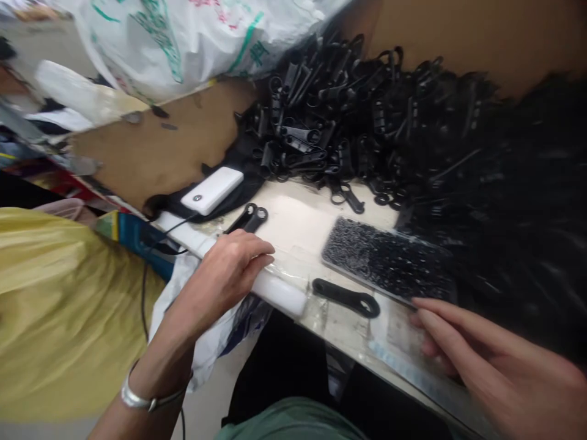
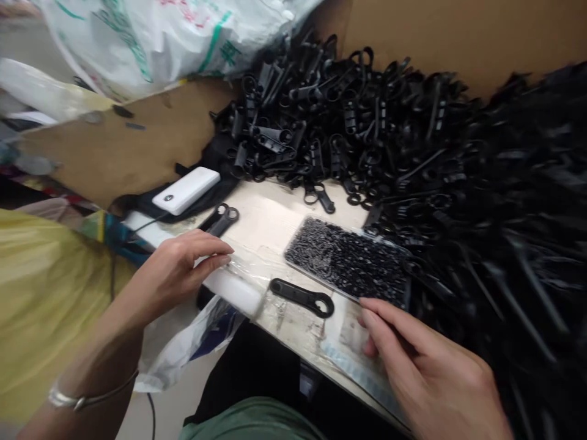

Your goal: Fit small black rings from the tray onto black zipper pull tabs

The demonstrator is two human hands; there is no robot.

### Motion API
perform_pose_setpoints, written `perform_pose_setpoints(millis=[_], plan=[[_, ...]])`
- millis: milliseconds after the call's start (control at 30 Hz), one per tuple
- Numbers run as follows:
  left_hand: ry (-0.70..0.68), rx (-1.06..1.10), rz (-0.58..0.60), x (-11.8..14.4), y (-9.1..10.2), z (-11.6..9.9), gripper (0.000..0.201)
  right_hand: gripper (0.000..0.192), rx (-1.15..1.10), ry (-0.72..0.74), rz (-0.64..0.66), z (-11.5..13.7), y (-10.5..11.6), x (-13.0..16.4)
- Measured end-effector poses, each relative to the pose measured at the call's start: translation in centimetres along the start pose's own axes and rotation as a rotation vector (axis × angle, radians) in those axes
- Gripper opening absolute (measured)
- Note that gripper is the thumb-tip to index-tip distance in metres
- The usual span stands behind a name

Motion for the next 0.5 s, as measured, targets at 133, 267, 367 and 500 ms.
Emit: perform_pose_setpoints(millis=[133,267,367,500], plan=[[-0.183,0.133,0.215,-0.7,-5.4,-5.0,0.012,0.026,0.082,0.079,-0.059,1.5,1.5,-1.2],[-0.243,0.122,0.33,-1.1,-9.2,-7.1,0.009,0.021,0.274,0.289,-0.027,4.2,0.5,-2.4],[-0.238,0.126,0.332,-1.2,-10.1,-7.4,0.016,0.015,0.464,0.304,0.106,5.1,-1.8,-3.5],[-0.262,0.124,0.346,-0.8,-10.0,-8.1,0.016,0.011,0.645,0.245,0.234,5.2,-3.6,-4.7]])
Point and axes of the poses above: each hand's wrist, its own x-axis away from the middle knuckle, its own y-axis out of the back of the hand, z = x × y, the point moved 10 cm from there along -x, towards the middle knuckle, and after that the axes turned 13 degrees about x, right-handed, at the moved point
